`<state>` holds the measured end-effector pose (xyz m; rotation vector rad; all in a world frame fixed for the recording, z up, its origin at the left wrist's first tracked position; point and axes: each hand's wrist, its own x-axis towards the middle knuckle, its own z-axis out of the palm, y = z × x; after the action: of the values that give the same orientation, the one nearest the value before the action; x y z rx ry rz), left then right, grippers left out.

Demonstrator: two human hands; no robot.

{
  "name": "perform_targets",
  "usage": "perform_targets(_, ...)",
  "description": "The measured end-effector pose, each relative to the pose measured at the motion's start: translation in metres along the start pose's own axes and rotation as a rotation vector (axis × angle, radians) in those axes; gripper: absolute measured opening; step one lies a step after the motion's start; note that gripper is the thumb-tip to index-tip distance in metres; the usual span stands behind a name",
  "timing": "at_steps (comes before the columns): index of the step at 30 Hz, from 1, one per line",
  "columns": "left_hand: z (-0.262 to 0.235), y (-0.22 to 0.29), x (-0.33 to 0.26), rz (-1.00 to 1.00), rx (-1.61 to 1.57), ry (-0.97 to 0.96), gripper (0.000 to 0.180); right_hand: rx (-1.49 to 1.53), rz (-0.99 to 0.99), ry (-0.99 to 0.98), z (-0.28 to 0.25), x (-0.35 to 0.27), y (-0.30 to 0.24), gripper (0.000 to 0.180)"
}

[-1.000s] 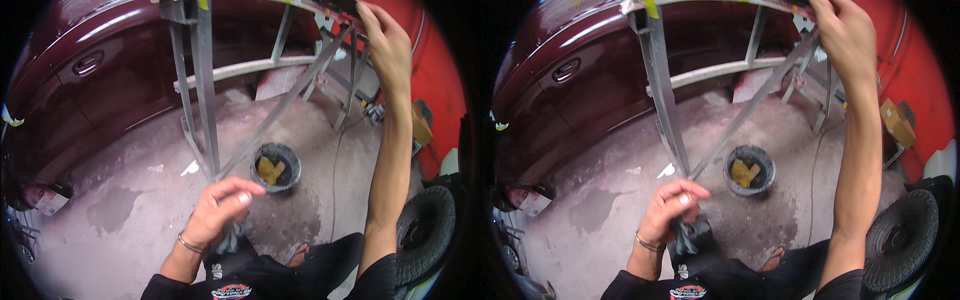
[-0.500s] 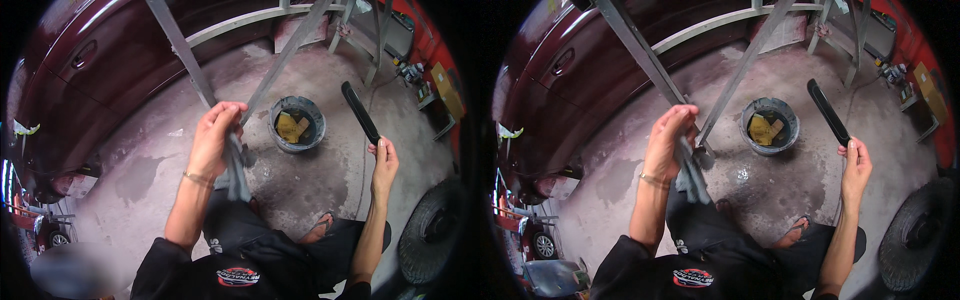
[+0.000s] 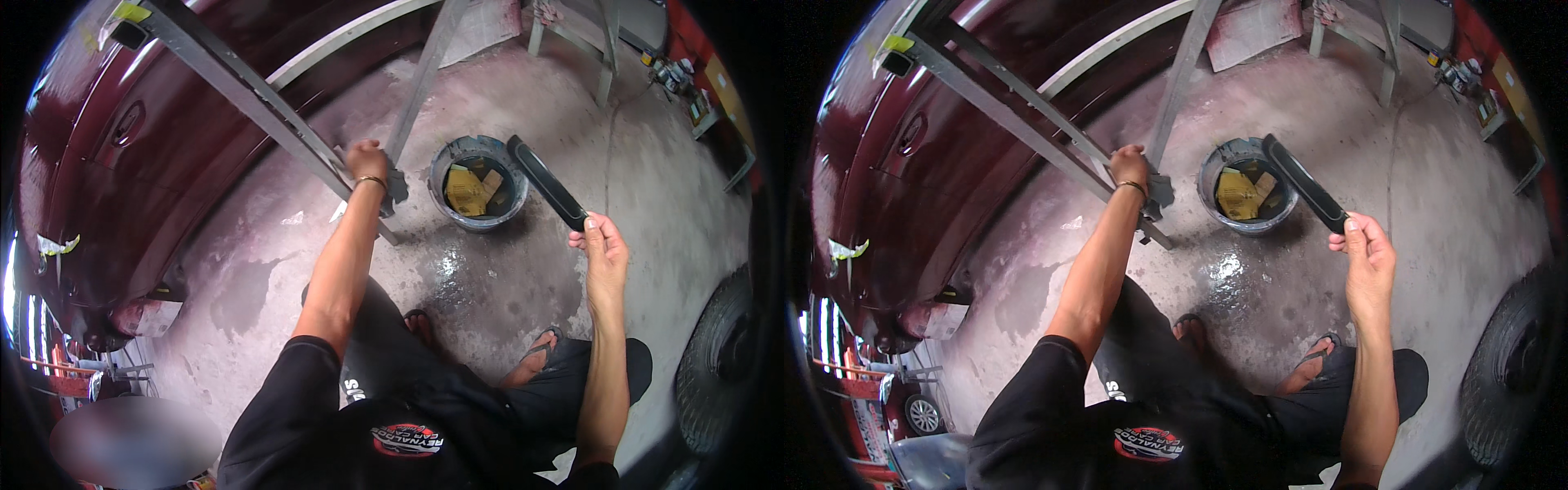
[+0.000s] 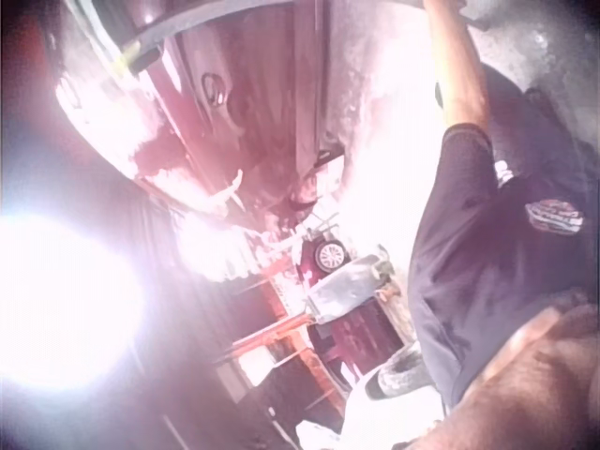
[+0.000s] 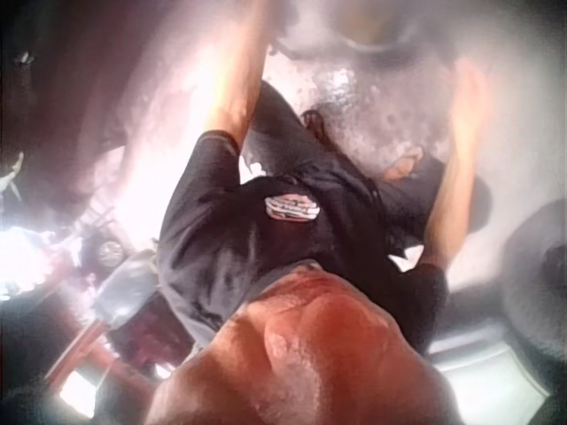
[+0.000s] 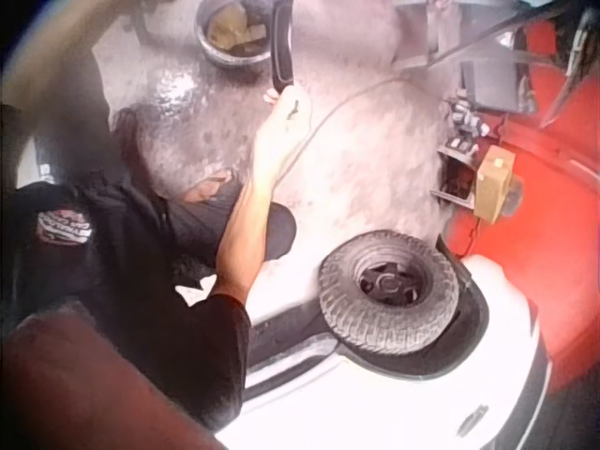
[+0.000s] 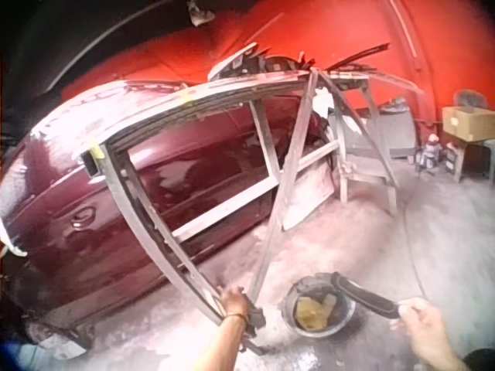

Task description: The person sits on the floor and scrubs a black car door handle with a wet sponge, then wipes it with a cloth. They repeat this process, alternating between scrubbing and wiping, while occasionally dipping the sponge into a bucket of water.

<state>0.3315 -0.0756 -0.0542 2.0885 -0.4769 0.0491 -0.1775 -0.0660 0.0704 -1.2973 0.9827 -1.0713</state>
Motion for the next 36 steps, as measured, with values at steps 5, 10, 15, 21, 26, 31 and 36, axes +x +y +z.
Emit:
perform_targets(5,0.006,-0.003,0.013,-0.152,-0.26,0.088,0.031,0.027,0.031,0.006,-0.012,-0.002,0.003,0.028)
perform_targets(10,0.011,-0.044,0.033,-0.15,0.046,-0.093,0.041,0.113,0.095,-0.008,-0.003,0.001,0.006,0.028)
perform_targets(15,0.0,-0.022,0.021,-0.006,-0.03,-0.188,0.048,0.248,0.141,-0.03,-0.004,0.0,0.01,0.026)
perform_targets(21,-0.098,0.106,-0.114,0.519,-0.363,-0.266,0.038,0.613,0.284,-0.066,0.007,-0.006,0.017,0.02)
perform_targets(26,-0.088,0.131,-0.215,0.184,-0.932,-0.918,0.046,0.795,0.447,-0.18,0.064,-0.014,0.031,0.015)
perform_targets(31,-0.083,0.139,-0.187,0.065,-1.106,-0.942,0.039,-0.074,0.218,-0.502,0.102,0.019,0.053,0.027)
perform_targets(36,-0.086,0.131,-0.154,-0.069,-1.214,-0.869,0.043,-0.994,-0.284,-0.632,0.109,0.13,0.138,0.046)
